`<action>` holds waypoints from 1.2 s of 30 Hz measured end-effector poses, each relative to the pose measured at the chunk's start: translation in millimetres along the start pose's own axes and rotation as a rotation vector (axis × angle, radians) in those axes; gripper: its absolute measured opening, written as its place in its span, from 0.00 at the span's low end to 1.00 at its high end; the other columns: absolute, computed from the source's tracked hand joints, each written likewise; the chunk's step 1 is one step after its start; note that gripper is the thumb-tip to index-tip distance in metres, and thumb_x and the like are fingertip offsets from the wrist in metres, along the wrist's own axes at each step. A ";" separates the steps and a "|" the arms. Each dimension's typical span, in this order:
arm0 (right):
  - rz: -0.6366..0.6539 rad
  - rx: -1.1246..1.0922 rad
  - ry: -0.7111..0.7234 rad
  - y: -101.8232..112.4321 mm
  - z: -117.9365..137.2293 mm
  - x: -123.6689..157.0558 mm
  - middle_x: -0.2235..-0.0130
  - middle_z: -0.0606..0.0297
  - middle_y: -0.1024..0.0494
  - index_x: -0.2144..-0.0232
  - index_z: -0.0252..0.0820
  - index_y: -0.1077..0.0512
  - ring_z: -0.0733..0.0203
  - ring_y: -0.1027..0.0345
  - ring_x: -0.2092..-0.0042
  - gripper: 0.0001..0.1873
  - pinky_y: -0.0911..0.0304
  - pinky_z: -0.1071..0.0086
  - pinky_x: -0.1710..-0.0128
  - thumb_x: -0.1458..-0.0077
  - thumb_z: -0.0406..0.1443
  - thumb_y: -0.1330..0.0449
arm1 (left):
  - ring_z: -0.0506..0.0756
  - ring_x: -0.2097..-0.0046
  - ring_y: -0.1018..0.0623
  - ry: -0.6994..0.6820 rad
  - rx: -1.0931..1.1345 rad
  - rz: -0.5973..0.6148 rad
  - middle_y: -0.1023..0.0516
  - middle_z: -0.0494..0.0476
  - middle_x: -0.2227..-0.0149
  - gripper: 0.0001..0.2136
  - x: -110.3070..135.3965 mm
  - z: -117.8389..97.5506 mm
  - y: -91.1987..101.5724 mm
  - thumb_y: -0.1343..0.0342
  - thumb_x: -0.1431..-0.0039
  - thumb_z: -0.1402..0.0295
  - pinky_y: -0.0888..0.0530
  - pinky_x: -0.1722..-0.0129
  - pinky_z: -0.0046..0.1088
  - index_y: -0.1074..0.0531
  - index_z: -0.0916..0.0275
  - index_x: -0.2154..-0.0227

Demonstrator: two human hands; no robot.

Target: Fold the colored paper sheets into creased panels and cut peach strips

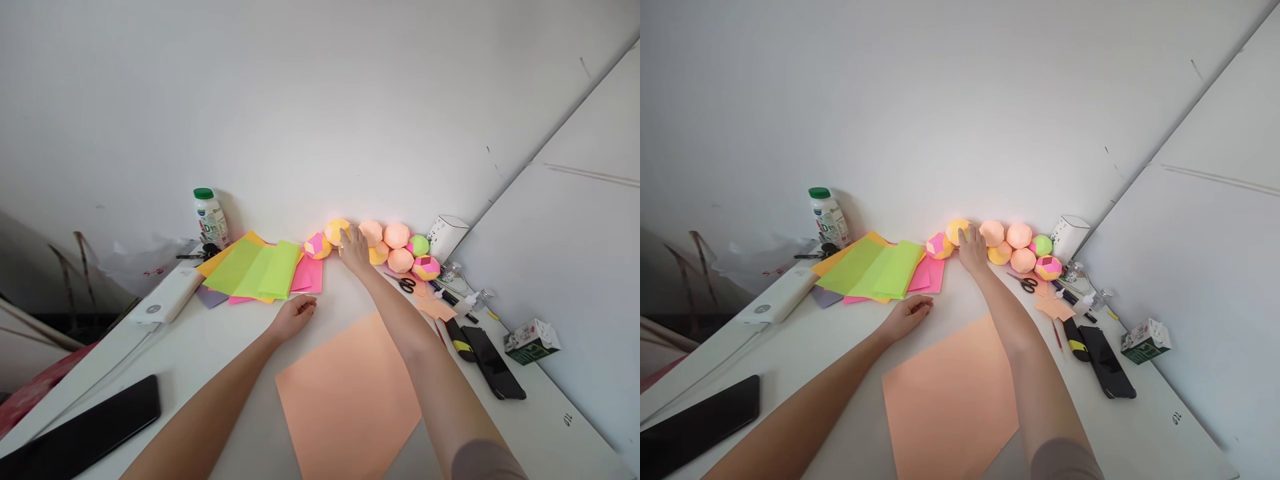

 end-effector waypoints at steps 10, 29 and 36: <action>0.270 -0.351 0.486 63.1 26.2 171.2 0.41 0.51 0.37 0.51 0.41 0.31 0.50 0.50 0.37 0.19 0.48 0.50 0.41 0.44 0.39 0.46 | 0.56 0.53 0.26 0.011 0.000 0.008 0.30 0.59 0.50 0.15 -0.1 5.8 2.7 0.47 0.38 0.62 0.26 0.55 0.40 0.33 0.63 0.51; 0.603 -0.390 0.247 100.3 61.1 357.2 0.36 0.45 0.48 0.43 0.36 0.38 0.38 0.64 0.34 0.38 0.57 0.43 0.38 0.48 0.54 0.43 | 0.56 0.57 0.26 -0.020 -0.090 -0.113 0.24 0.55 0.59 0.12 12.5 -8.4 4.0 0.46 0.45 0.57 0.30 0.54 0.34 0.26 0.59 0.67; 0.587 -0.334 0.281 104.0 62.8 331.3 0.40 0.44 0.39 0.49 0.36 0.32 0.37 0.45 0.41 0.35 0.41 0.47 0.46 0.49 0.57 0.44 | 0.56 0.54 0.26 0.086 -0.028 -0.079 0.30 0.60 0.50 0.15 10.6 0.6 6.2 0.47 0.38 0.62 0.26 0.56 0.40 0.34 0.63 0.50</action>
Point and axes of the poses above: each hand's wrist, its own x-axis away from the middle knuckle, its own y-axis out of the back of the hand, z = x × y, the point moved 4 cm from there along -x, towards the middle knuckle
